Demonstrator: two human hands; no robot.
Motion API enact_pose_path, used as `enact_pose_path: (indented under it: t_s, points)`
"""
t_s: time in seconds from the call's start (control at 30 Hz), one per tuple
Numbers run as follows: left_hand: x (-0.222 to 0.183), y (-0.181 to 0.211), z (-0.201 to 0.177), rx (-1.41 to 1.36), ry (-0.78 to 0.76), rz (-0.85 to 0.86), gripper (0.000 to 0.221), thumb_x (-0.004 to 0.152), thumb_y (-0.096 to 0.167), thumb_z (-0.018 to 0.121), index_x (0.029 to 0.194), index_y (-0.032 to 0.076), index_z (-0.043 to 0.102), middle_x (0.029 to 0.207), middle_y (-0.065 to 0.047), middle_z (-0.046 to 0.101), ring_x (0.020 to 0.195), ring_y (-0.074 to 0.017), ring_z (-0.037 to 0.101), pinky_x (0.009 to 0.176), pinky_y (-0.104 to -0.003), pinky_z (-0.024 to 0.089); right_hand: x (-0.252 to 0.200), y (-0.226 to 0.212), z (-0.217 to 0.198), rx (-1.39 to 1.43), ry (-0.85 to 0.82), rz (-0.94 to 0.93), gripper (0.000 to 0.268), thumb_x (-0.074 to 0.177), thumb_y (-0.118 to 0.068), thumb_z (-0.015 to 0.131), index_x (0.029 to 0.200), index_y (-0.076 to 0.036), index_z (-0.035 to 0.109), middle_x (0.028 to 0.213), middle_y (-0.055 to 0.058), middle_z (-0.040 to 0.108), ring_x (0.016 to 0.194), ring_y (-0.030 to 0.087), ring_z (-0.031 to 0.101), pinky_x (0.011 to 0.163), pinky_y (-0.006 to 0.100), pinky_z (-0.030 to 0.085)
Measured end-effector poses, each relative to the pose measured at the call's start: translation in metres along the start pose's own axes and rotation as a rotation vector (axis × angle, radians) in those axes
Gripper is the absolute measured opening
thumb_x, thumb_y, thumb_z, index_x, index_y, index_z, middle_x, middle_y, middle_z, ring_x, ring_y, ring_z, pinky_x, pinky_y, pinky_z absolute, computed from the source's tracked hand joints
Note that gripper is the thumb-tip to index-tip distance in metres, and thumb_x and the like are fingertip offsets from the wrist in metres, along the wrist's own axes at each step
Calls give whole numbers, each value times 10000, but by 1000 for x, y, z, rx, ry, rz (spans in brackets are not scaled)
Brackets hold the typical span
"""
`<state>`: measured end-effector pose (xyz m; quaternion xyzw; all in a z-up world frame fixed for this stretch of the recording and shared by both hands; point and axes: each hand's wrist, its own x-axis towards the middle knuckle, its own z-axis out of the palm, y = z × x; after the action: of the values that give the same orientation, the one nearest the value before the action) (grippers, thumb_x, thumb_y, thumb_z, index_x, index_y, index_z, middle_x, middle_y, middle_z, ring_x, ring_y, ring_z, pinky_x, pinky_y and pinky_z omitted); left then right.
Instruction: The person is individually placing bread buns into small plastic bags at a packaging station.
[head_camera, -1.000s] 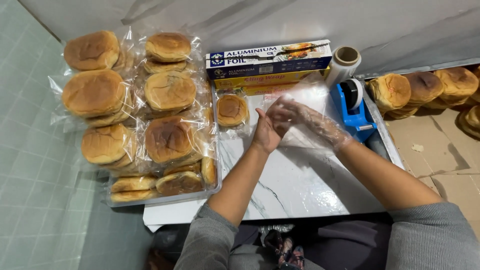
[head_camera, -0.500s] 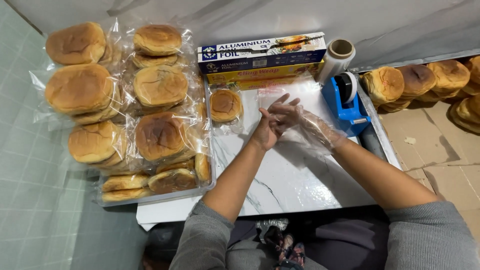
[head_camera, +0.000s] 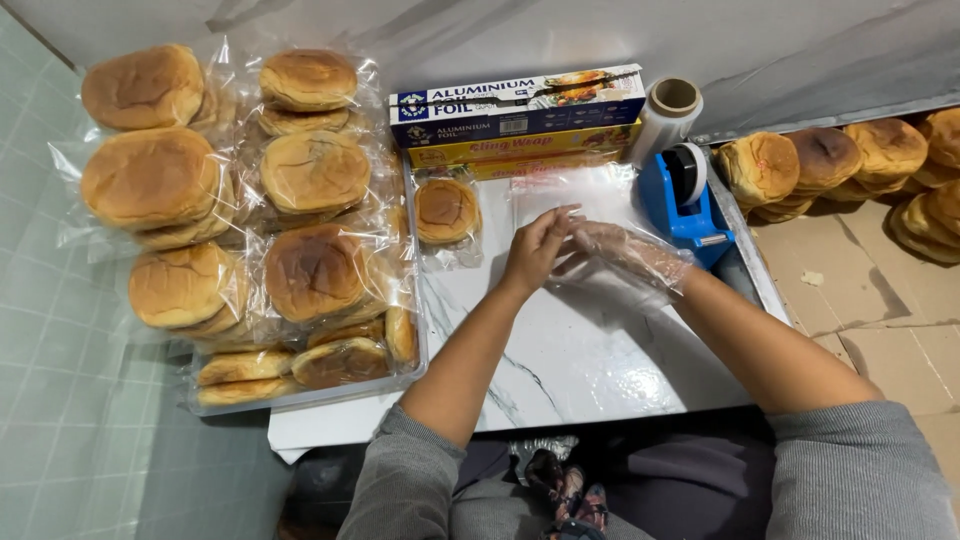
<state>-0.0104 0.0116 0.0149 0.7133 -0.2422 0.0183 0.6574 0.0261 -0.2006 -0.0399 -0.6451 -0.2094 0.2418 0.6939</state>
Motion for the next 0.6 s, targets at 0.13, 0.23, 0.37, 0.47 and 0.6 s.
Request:
enact_pose_path:
  t_s: [0.13, 0.23, 0.37, 0.47, 0.6]
  points:
    - [-1, 7, 2, 150, 35, 46, 507, 1110, 483, 364, 1279, 149, 705, 1053, -114, 773, 1053, -286, 733, 956, -395, 567, -17, -59, 56, -189, 207, 85, 544, 981, -451, 600, 1431, -146, 609, 1357, 194, 658, 1242, 339, 636, 1003, 491, 544]
    - [2, 7, -3, 227, 38, 132, 470, 1130, 384, 315, 1317, 154, 680, 982, -108, 781, 1010, -297, 744, 937, -416, 580, -28, -118, 89, -294, 237, 147, 549, 1007, -447, 539, 1433, -106, 597, 1326, 243, 672, 1239, 419, 638, 1039, 496, 530]
    - [6, -6, -7, -3, 109, 41, 499, 1145, 382, 278, 1391, 109, 616, 1185, -168, 738, 1005, -309, 742, 789, -395, 622, -45, -189, 99, -234, 146, 507, 550, 1028, -260, 480, 1553, -102, 438, 1430, 262, 607, 1272, 416, 616, 1058, 553, 491]
    - [10, -15, -11, -131, 139, -18, 547, 1149, 411, 233, 1429, 85, 572, 1236, -190, 715, 1006, -309, 739, 788, -393, 620, -67, -228, 102, -384, 283, 656, 512, 1028, -174, 482, 1539, -144, 494, 1351, 254, 664, 1197, 410, 671, 988, 533, 533]
    - [10, -14, -11, -160, 180, -31, 561, 1143, 416, 235, 1447, 64, 549, 1245, -225, 702, 1017, -349, 727, 783, -397, 618, -94, -211, 36, -589, 381, 540, 395, 944, -177, 670, 1313, -45, 717, 1142, 288, 750, 1034, 419, 740, 851, 511, 590]
